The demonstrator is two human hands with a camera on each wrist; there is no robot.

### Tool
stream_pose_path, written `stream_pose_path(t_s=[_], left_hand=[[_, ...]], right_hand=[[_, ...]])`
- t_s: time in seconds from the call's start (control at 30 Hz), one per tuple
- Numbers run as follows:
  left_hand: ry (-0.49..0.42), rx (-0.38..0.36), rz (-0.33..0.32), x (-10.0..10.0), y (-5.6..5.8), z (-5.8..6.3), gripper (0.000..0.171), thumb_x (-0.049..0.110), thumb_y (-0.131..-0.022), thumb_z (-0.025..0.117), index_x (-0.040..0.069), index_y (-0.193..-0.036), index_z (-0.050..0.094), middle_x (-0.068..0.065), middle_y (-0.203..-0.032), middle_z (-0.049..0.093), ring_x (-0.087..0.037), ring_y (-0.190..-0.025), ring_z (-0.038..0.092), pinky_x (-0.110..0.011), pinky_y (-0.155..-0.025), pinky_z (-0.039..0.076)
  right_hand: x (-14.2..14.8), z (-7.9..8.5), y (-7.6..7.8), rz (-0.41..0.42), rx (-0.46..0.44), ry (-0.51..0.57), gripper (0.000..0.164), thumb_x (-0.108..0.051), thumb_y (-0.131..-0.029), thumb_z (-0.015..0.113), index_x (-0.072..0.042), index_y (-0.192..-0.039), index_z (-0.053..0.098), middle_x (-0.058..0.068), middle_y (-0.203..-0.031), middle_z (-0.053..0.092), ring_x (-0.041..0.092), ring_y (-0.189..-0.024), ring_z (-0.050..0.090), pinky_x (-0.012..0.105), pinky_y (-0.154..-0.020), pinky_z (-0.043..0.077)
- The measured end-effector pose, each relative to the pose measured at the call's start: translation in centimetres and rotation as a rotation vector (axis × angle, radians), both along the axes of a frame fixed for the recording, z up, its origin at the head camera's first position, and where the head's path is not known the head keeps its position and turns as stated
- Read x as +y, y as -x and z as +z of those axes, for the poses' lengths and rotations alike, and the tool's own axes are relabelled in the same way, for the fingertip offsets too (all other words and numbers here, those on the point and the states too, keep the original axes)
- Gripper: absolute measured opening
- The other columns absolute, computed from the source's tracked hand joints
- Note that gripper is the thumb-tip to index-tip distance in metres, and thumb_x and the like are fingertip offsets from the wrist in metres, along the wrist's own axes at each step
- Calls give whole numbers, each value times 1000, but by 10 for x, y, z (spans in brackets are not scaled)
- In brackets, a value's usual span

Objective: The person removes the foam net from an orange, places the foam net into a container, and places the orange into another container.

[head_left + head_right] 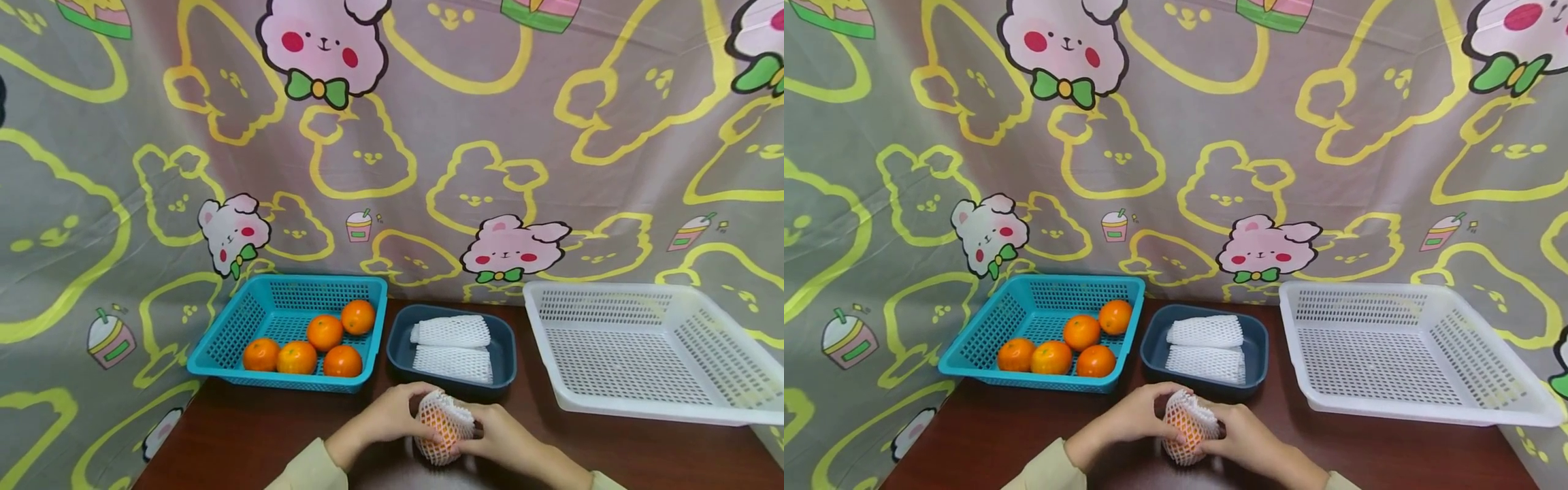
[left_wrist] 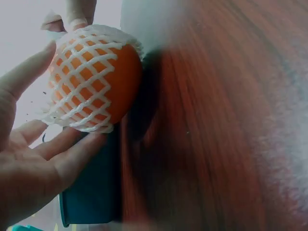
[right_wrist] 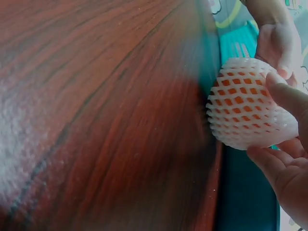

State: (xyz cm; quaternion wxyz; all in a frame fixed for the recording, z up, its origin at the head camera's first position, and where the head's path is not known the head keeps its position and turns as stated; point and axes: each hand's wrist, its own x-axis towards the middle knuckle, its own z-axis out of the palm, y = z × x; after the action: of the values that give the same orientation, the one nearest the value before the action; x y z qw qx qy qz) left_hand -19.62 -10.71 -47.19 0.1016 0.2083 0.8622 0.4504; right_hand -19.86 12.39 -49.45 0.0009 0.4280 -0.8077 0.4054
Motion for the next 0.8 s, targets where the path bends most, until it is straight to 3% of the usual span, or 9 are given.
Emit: stream_pose_path(t_s=[0.13, 0.33, 0.47, 0.6, 0.67, 0.8], left_hand=[[-24, 24, -8, 0, -1, 0, 53, 33, -63, 86, 18, -110, 66, 15, -97, 62, -2, -88, 55, -27, -80, 47], [-57, 114, 37, 1, -4, 0, 38, 32, -64, 85, 17, -98, 73, 15, -90, 63, -1, -85, 56, -23, -73, 49], [-86, 170, 67, 3, -4, 0, 25, 26, -68, 83, 17, -90, 75, 15, -86, 64, -1, -81, 58, -20, -70, 49], [-128, 170, 106, 2, -5, 0, 14, 18, -71, 80, 16, -83, 75, 14, -80, 64, -2, -76, 59, -21, -66, 49], [-133, 162, 123, 1, -5, 0, 14, 19, -72, 80, 16, -84, 74, 13, -81, 64, -2, -76, 59, -21, -66, 49], [-69, 158, 117, -1, -6, -1, 34, 32, -67, 83, 19, -96, 70, 12, -94, 62, -5, -88, 57, -26, -77, 48]], right_hand=[[1, -1, 2, -13, 71, 26, 47, -33, -76, 75, -4, -112, 66, 5, -109, 65, 12, -98, 60, 27, -76, 51], [1, 1, 4, -1, 134, 107, 29, -19, -70, 80, -12, -97, 73, 0, -101, 68, 11, -92, 63, 19, -73, 50], [-1, 5, 5, 26, 211, 155, 22, -12, -72, 79, -12, -93, 75, 2, -100, 68, 13, -91, 64, 17, -75, 49], [-4, 7, 5, -9, 217, 124, 32, -13, -75, 77, -9, -106, 71, 3, -107, 66, 16, -97, 63, 24, -80, 49], [-6, 5, 4, -43, 172, 68, 43, -21, -75, 78, -8, -114, 66, 3, -112, 65, 16, -100, 61, 28, -81, 50], [-7, 0, 1, -81, 121, -8, 52, -31, -74, 78, -6, -117, 62, 1, -112, 64, 12, -100, 59, 31, -80, 50]])
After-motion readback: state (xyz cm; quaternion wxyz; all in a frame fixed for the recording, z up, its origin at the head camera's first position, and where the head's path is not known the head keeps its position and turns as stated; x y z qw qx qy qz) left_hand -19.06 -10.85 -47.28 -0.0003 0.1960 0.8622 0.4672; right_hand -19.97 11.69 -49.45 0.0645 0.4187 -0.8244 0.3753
